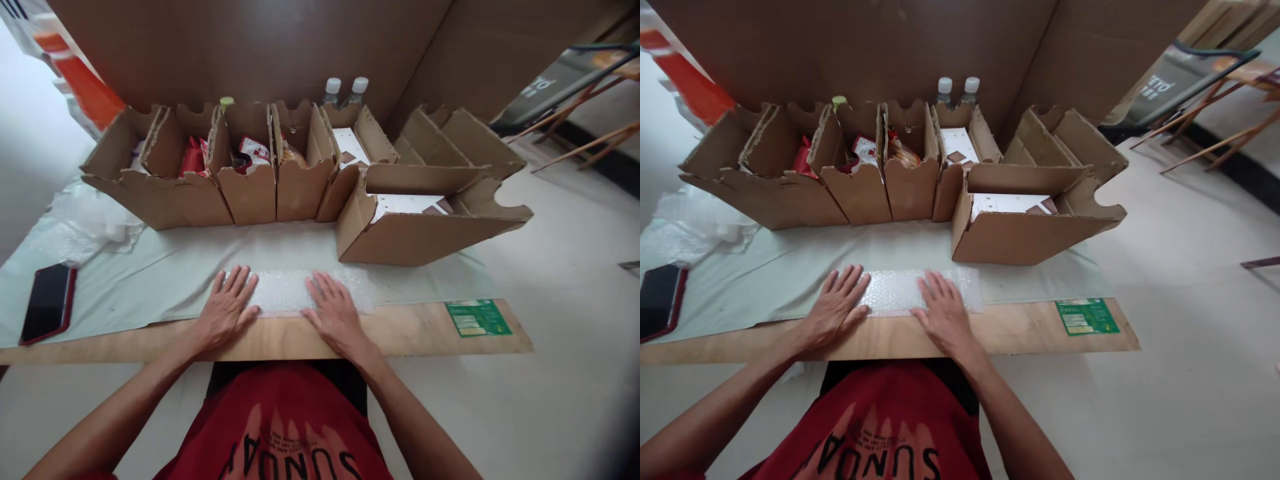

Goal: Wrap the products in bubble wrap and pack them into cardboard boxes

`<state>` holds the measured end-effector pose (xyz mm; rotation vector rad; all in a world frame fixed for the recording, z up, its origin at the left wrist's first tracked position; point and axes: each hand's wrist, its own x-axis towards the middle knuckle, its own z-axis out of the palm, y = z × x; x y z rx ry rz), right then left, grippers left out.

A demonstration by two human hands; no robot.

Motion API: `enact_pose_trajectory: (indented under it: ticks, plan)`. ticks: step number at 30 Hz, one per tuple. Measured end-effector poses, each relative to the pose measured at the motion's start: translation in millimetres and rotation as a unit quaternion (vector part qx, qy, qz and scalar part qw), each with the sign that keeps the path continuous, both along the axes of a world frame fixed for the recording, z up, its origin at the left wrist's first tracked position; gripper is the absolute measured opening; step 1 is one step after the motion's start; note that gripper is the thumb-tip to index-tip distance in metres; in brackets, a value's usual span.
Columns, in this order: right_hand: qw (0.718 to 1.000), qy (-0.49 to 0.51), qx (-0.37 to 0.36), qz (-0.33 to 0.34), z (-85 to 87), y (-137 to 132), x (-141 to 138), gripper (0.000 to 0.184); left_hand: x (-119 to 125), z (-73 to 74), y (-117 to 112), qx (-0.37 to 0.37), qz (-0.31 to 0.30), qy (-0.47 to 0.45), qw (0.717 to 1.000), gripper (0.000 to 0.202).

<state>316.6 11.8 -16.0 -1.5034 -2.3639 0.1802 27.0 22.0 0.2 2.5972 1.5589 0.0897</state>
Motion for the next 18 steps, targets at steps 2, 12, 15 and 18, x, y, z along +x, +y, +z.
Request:
enact_pose_trajectory:
  ticks: [2,12,15,18]
  plan:
    - [0.998,-0.014,0.019,-0.066,-4.5,-11.8,43.9,0.057,-11.9,-1.2,-4.6,0.001,0.013,-0.004,1.0,0.06]
    - [0.983,0.026,0.028,-0.177,21.8,3.5,102.0,0.04,-11.2,26.9,27.3,-0.026,0.052,-0.039,0.998,0.052]
    - [0.984,0.03,0.02,-0.172,18.2,23.3,85.6,0.037,-4.4,37.4,44.9,-0.04,0.048,-0.016,0.998,0.046]
    - [0.988,0.044,0.017,-0.144,24.0,31.2,80.0,0.022,0.5,47.8,52.5,-0.042,0.027,-0.015,0.999,0.024]
